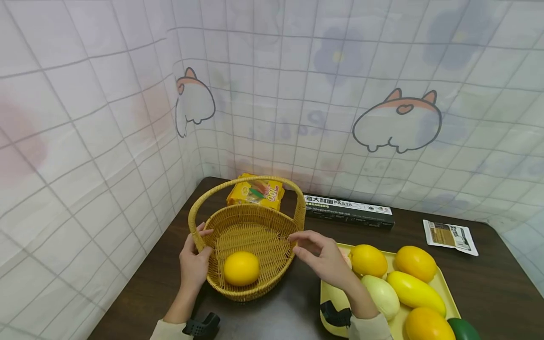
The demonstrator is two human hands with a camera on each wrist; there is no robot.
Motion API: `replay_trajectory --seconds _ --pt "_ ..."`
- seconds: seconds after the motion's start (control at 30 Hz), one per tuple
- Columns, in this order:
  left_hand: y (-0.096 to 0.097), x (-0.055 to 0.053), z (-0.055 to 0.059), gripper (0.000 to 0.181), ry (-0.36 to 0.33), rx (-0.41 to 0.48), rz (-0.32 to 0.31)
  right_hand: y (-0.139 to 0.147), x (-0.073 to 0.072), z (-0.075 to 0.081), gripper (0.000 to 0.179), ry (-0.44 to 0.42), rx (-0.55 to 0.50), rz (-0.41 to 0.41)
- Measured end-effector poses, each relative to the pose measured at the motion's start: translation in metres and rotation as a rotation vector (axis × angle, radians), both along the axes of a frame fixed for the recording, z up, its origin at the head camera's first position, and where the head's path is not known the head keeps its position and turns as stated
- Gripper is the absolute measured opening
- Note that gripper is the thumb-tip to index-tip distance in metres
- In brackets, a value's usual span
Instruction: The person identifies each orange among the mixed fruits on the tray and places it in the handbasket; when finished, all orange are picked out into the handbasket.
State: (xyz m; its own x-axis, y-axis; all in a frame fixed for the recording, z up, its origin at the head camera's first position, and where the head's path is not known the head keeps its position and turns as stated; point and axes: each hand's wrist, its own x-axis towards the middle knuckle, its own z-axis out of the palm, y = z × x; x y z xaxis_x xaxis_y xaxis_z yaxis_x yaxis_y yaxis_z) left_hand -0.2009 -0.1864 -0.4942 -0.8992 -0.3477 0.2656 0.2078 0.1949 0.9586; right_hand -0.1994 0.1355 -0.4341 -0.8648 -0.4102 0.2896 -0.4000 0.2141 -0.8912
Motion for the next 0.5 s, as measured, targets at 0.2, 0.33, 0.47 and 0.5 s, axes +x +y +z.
replay_trajectory --seconds 0.2,0.33,0.47,0.5 --pt "0.007 0.011 0.021 0.039 -0.009 -0.009 -0.003 0.033 -0.003 0.004 0.032 0.007 0.007 -0.103" --pt "0.009 0.014 0.026 0.039 -0.007 -0.015 0.004 0.053 -0.006 0.004 0.033 0.012 0.057 -0.16" --pt "0.007 0.011 0.02 0.039 0.004 -0.014 0.006 0.074 -0.007 0.005 0.036 0.012 0.103 -0.201" --pt "0.005 0.009 0.016 0.039 0.008 -0.01 0.006 0.079 -0.007 0.006 0.037 0.018 0.112 -0.213"
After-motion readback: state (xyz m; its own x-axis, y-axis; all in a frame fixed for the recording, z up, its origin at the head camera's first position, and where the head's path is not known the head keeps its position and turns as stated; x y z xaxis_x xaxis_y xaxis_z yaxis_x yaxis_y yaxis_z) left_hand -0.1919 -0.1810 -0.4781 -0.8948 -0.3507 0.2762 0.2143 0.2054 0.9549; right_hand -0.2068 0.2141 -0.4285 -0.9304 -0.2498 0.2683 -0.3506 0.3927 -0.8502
